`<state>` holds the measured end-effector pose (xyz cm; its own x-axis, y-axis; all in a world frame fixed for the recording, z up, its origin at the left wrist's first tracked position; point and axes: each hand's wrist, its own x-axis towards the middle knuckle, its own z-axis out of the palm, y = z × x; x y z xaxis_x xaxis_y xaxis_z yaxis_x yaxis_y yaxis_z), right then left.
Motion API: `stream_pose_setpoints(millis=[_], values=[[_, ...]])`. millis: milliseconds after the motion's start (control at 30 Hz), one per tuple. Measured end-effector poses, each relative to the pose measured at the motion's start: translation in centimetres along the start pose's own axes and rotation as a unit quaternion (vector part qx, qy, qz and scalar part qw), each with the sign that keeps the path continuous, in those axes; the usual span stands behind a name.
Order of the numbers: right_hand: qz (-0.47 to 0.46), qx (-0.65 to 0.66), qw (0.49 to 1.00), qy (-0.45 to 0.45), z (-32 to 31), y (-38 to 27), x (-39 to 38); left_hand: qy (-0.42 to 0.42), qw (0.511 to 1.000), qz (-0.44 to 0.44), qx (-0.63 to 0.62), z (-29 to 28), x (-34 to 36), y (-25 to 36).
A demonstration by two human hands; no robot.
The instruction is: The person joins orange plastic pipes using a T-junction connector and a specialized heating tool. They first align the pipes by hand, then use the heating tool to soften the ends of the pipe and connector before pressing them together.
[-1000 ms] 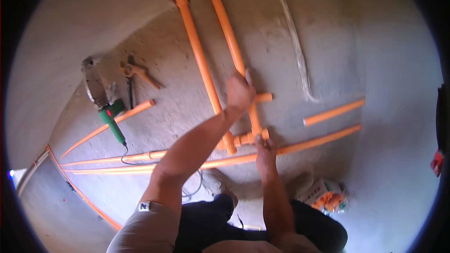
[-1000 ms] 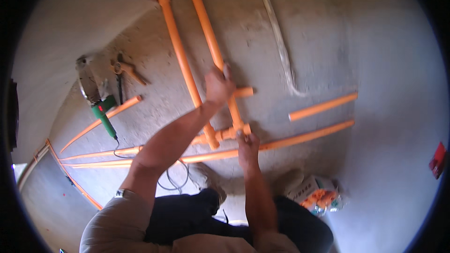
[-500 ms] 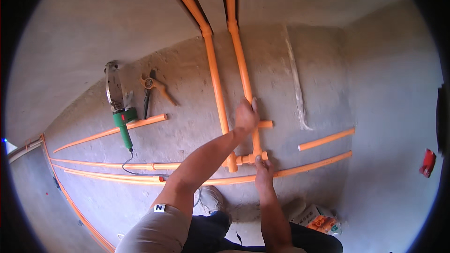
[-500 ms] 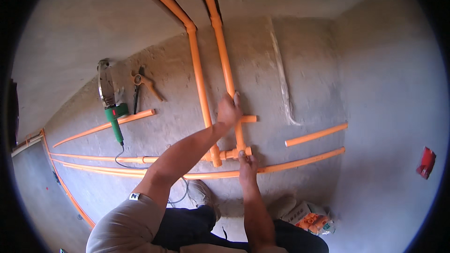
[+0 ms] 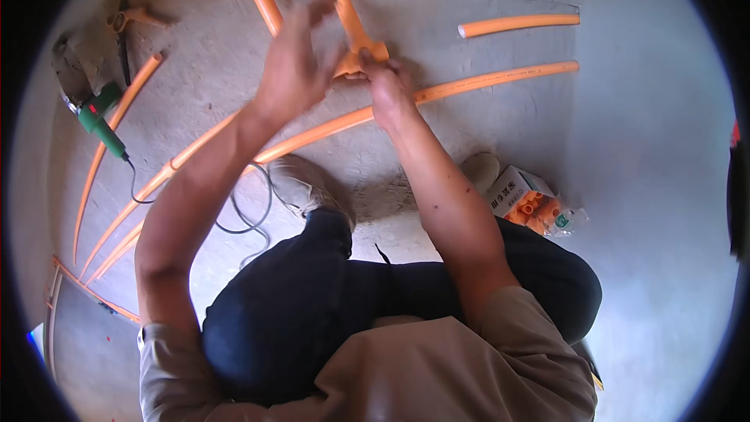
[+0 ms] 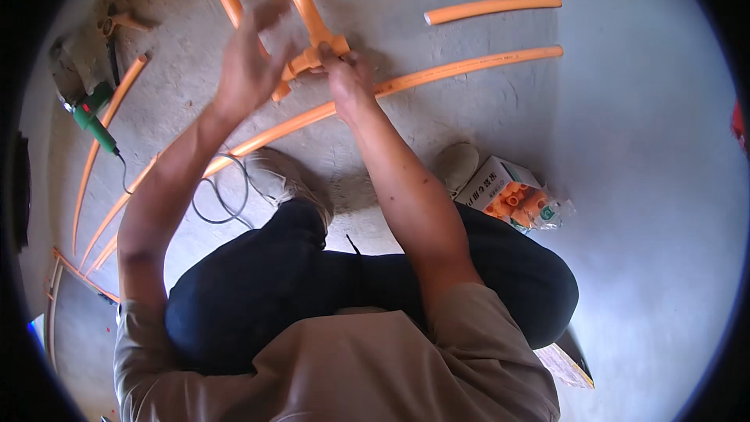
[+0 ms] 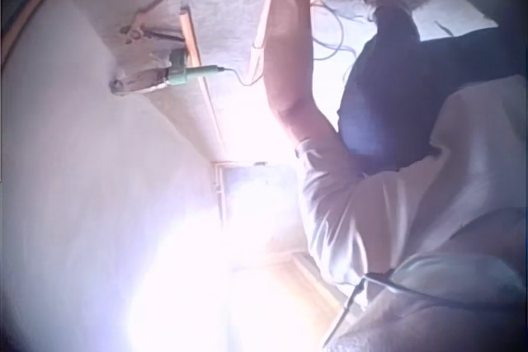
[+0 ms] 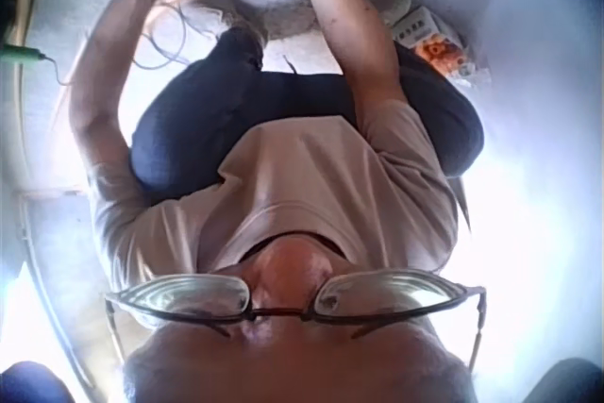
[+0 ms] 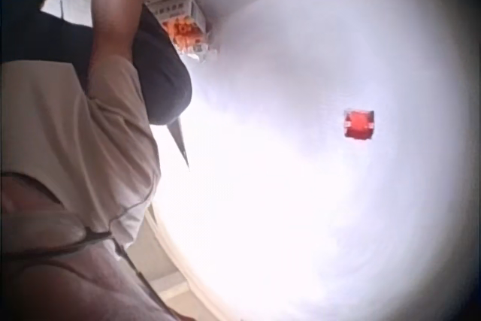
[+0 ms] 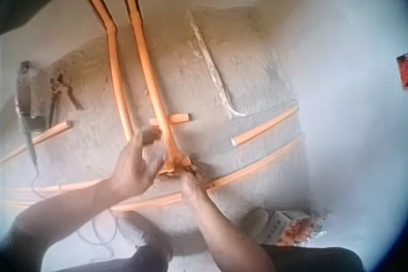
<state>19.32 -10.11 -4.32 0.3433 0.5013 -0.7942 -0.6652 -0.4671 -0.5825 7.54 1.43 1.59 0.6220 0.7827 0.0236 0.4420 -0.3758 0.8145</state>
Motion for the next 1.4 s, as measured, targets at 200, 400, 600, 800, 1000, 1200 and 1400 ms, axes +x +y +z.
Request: stream_pose_setpoints(millis=[200, 400, 600, 800, 1000, 1200, 1400], values=[[0.014, 0.0, 0.999, -0.041, 0.7, 1.0, -0.2, -0.324, 0.92, -0.041, -0.218, 1.8, -14.7, 4.2], [0.019, 0.018, 0.998, -0.056, 0.5, 0.0, 0.1, -0.337, 0.908, 0.077, -0.238, 2.9, -15.1, 8.1], [0.028, 0.024, 0.998, -0.054, 1.0, -0.3, -0.1, -0.32, 0.929, 0.047, -0.18, 2.7, -14.5, 11.4], [0.033, 0.024, 0.996, -0.079, 0.6, -0.2, 0.1, -0.259, 0.929, 0.003, -0.264, 3.6, -14.0, 10.0], [0.052, 0.013, 0.997, -0.062, -0.4, 0.0, 0.9, -0.275, 0.919, 0.013, -0.281, 4.8, -13.0, 8.0], [0.048, 0.008, 0.996, -0.071, 0.5, 0.0, 0.9, -0.27, 0.907, -0.028, -0.321, 3.5, -12.9, 8.2], [0.033, 0.012, 0.996, -0.08, 0.3, 0.0, 0.7, -0.3, 0.906, -0.034, -0.298, 3.2, -13.0, 8.9]])
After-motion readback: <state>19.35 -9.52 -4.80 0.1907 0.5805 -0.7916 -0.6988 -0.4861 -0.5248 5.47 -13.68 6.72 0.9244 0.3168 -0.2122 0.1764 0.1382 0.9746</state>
